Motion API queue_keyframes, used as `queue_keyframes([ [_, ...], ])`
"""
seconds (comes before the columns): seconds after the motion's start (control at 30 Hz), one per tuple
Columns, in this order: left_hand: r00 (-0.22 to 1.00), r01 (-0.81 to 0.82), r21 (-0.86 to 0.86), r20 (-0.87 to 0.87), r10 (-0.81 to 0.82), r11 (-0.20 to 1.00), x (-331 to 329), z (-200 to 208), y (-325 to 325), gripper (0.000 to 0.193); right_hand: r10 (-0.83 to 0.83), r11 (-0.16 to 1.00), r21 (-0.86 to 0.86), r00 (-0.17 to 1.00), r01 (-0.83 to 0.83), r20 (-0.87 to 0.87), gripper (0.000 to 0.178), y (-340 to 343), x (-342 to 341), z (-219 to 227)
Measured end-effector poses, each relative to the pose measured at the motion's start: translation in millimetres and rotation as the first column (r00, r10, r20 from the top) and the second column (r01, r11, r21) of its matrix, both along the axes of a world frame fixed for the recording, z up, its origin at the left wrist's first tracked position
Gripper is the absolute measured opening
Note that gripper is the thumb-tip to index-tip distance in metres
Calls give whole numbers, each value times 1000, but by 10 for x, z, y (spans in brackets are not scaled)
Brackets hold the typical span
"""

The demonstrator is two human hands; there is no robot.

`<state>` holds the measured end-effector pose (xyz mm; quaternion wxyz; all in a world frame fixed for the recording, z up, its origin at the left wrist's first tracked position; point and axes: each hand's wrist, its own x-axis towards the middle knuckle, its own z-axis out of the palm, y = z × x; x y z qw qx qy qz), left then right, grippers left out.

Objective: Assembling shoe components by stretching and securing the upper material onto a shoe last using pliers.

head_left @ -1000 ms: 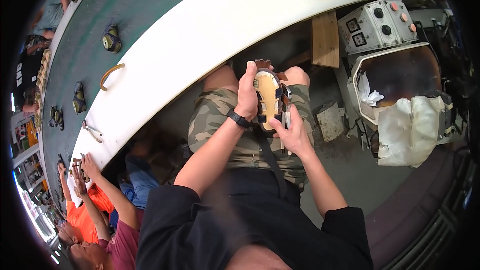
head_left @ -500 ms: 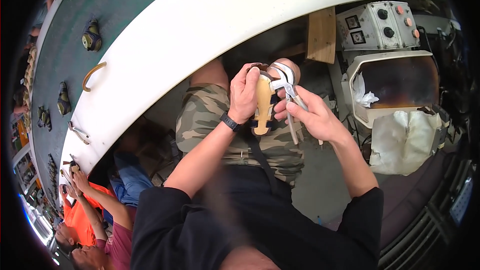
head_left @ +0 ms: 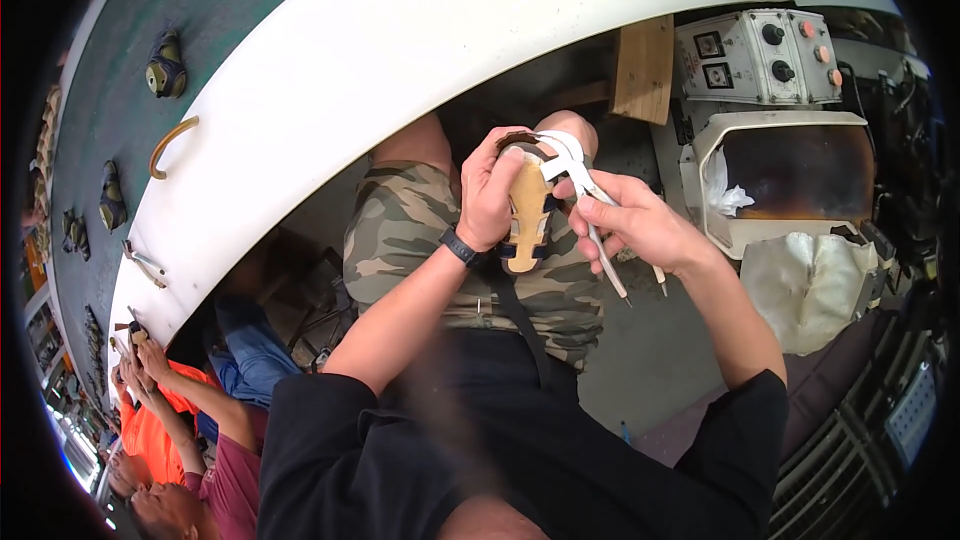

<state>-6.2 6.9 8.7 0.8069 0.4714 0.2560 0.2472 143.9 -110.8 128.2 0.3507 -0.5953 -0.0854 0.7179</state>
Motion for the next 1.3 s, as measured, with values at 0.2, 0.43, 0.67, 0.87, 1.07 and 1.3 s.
queue_keyframes([
  [0.2, 999, -6, 23, -53, 7, 1000, 12, 4, -14, 23, -100, 989, 135, 956, 64, 275, 28, -162, -415, -201],
  [0.43, 996, -13, 75, -81, 20, 997, 37, 32, -13, 22, -199, 968, 219, 905, 122, 376, 26, -296, -563, -344],
  [0.67, 996, -9, 56, -88, 14, 998, 46, 52, -30, 22, -57, 990, 138, 904, -3, 425, 25, -339, -437, -66],
  [0.87, 998, -9, 16, -67, 10, 1000, 78, 74, -55, 23, 330, 885, -59, 534, -461, 778, 19, -240, -321, 107],
  [1.07, 998, 41, -4, -46, -41, 999, 100, 27, 31, 28, 539, 722, -291, 245, -628, 806, 20, -15, -198, 140],
  [1.3, 999, -4, -31, -49, 2, 1000, 85, -18, -7, 26, 620, 703, -314, 334, -638, 710, 30, 32, -125, 223],
])
